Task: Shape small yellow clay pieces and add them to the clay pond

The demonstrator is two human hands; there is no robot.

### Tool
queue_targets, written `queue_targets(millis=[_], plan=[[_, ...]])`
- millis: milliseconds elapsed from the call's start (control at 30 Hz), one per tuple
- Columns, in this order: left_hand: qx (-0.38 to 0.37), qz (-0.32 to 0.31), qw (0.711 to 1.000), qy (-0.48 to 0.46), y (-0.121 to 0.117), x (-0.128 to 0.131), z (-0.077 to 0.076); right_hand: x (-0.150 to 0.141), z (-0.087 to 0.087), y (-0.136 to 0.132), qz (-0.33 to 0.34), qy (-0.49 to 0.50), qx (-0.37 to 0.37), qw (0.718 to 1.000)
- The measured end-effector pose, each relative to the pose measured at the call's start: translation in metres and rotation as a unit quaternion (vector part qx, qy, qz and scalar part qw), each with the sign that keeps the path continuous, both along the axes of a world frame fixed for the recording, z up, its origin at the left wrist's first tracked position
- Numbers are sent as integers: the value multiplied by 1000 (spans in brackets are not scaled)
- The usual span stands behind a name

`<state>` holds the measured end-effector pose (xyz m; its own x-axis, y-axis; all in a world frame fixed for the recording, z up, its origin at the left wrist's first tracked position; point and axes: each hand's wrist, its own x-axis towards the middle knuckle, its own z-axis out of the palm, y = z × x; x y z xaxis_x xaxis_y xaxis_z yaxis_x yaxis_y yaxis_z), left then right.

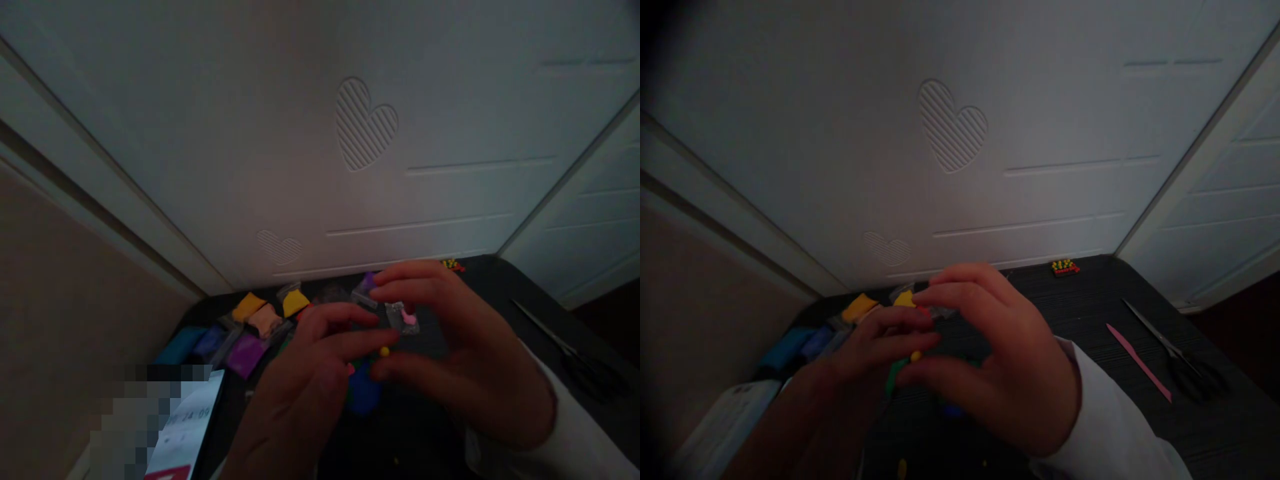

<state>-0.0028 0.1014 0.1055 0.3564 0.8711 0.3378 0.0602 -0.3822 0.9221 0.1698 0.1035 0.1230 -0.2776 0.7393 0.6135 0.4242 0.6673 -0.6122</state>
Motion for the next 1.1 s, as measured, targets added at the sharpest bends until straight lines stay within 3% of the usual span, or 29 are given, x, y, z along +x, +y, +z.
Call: queue_targets(millis=[267,500,667,833,1100], plan=[[6,27,1000,-3,-1,-1,1,5,0,0,-23,23,-13,999],[12,-11,999,32,-5,1,10,0,1,-1,6,-6,-3,1000],[30,27,999,16,-4,1,4,3,2,-2,-17,15,-21,1000],[35,-6,999,30,-5,0,5,0,3,-5,9,-6,-11,1000],[46,10,998,36,-6,-3,6,2,2,-4,23,31,-63,997]])
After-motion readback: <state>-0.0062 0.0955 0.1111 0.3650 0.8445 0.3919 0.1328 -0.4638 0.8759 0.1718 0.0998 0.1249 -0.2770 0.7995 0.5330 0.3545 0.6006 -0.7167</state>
